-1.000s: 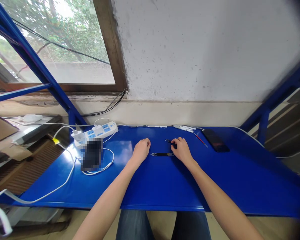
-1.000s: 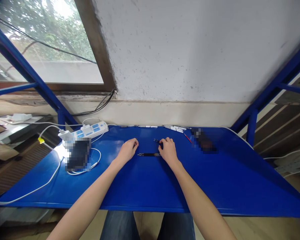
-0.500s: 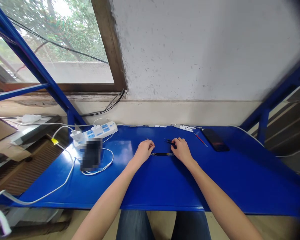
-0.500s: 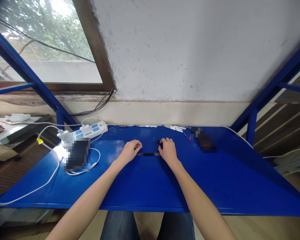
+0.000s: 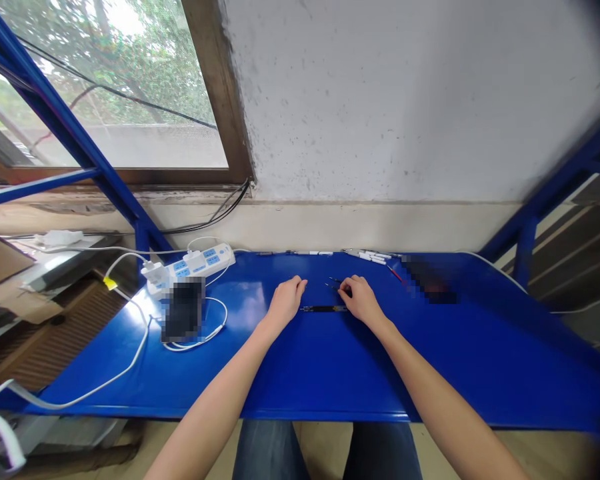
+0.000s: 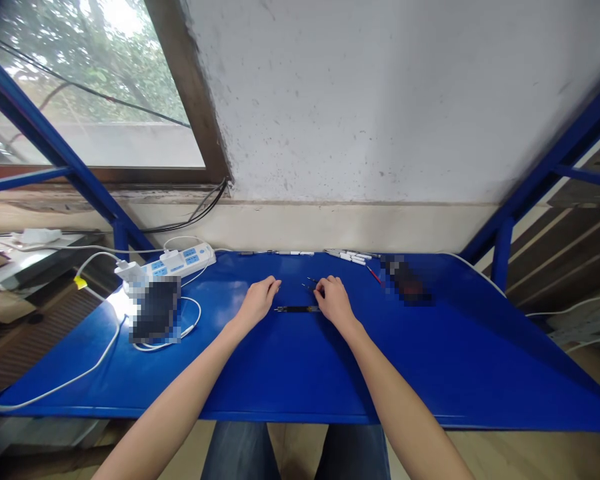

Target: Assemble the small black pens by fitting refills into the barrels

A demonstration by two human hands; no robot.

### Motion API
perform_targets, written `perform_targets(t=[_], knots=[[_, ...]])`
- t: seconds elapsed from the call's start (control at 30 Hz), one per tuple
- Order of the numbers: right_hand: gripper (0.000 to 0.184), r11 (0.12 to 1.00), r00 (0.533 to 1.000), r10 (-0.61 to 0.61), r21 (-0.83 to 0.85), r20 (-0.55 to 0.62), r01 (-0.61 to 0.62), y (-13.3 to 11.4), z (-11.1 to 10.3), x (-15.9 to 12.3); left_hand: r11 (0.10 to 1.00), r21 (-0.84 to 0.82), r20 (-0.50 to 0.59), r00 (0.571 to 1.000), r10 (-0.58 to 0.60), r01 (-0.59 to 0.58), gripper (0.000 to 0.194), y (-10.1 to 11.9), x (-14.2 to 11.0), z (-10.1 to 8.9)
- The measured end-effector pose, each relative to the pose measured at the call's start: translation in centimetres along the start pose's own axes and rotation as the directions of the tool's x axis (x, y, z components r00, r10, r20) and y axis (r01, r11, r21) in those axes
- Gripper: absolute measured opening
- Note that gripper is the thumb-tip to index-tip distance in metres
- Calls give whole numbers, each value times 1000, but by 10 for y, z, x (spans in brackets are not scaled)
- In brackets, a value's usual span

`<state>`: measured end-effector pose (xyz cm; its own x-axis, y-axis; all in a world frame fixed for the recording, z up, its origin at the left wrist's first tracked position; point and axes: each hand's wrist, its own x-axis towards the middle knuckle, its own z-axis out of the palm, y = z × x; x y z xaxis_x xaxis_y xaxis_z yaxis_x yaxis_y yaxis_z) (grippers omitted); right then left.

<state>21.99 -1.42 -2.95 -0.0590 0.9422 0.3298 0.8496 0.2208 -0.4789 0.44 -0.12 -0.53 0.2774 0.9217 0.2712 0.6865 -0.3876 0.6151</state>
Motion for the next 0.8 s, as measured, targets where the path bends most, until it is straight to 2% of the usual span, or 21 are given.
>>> perform_targets(t=[0.13,0.37,0.57,0.8], knots=[[11,978,999,53,203,14,-54,-7,-6,0,1000,-21,-44,999,-2,1,39,2,0,-3],[24,848,992,115,516,46,-122,-13,-9,0,987,-160,-70,997,-40,28,43,8,-1,-4],[33,653,971,179,720,157,-236,-15,-9,3,927,-365,-13,995,-96,85,34,10,-1,-4],[35,434,946,204,843,252,-318,-14,-9,3,820,-552,48,987,-151,152,26,8,0,-2]])
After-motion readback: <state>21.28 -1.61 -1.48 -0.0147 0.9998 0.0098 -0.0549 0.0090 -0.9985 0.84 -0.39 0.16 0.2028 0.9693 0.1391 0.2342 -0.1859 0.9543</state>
